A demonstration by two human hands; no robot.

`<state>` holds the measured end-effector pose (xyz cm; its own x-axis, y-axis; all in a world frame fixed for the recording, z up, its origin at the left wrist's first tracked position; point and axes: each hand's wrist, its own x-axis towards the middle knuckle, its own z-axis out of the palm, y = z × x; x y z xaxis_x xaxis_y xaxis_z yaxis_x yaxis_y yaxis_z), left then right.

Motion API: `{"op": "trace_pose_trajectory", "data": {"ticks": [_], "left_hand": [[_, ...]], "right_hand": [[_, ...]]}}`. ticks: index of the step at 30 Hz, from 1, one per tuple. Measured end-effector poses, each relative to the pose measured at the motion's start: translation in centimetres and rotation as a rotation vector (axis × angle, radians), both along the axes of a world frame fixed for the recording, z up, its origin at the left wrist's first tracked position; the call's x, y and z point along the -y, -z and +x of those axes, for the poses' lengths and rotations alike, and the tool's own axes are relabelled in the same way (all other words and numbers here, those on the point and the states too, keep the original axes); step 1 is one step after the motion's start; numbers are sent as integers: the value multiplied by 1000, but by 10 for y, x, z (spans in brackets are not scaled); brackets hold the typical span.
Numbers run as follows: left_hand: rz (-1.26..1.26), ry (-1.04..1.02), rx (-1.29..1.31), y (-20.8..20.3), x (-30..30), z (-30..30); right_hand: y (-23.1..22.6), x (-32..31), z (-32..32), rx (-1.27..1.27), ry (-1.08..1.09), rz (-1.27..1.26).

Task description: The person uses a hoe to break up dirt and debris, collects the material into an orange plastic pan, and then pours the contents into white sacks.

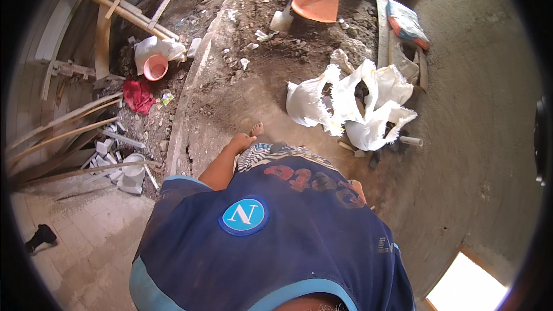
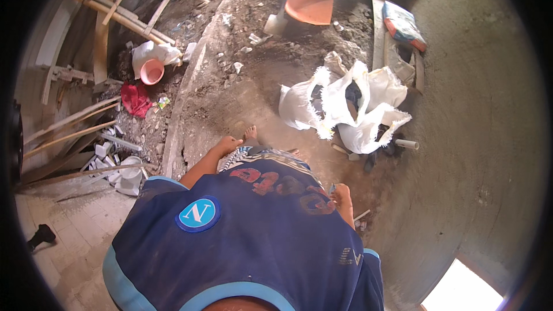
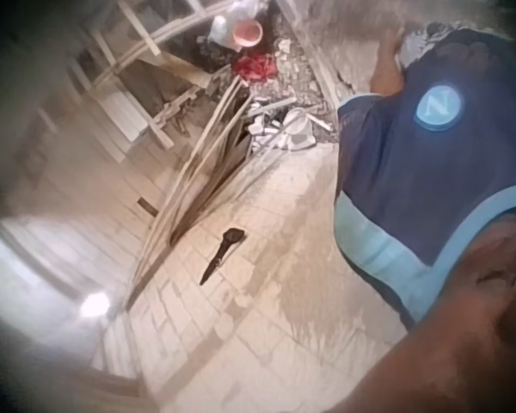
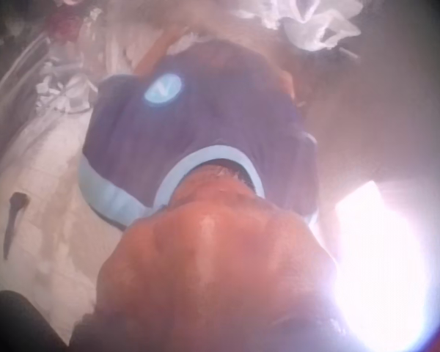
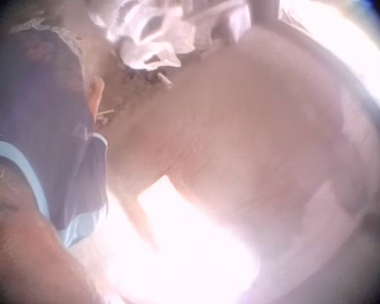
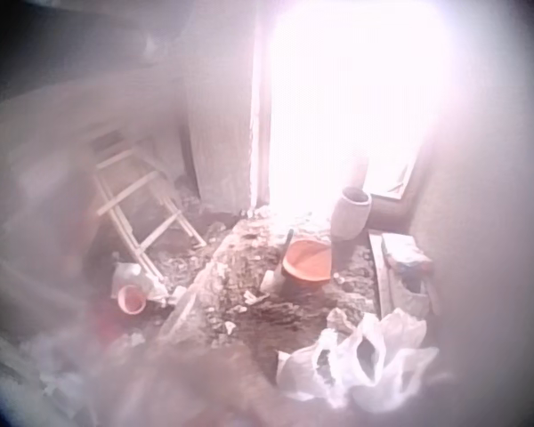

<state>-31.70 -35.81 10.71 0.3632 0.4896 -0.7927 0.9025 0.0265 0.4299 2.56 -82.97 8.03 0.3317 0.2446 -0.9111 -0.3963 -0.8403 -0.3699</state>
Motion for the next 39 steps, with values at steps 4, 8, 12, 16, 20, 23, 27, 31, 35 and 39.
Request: {"op": "trace_pose_trajectory", "data": {"ticks": [4,8,12,16,20,23,27,31,35,39], "left_hand": [[-20,10,-44,7,-26,-39],[-49,-16,-86,28,-56,-80],[-88,-84,-84,19,-83,-89],[-93,-143,-89,7,-110,-98],[-107,-248,-68,16,-123,-123],[-154,-316,-22,27,-122,-136],[-157,-222,-101,45,-111,-158],[-192,-42,-14,70,-110,-173],[29,-220,-52,12,-109,-130],[283,-274,-95,21,-122,-111]], "right_hand": [[-18,-43,-19,-2,32,220],[-72,-127,-60,-46,350,160],[-115,-178,-80,-144,581,159],[-81,-184,-82,-10,360,44],[-72,-201,-91,315,-531,-51],[-65,-206,-92,323,-450,109],[-64,-232,-92,103,56,27],[-33,-231,-82,1,272,20],[-44,-230,-70,78,91,-78],[-12,-203,-49,270,-456,161]]}}
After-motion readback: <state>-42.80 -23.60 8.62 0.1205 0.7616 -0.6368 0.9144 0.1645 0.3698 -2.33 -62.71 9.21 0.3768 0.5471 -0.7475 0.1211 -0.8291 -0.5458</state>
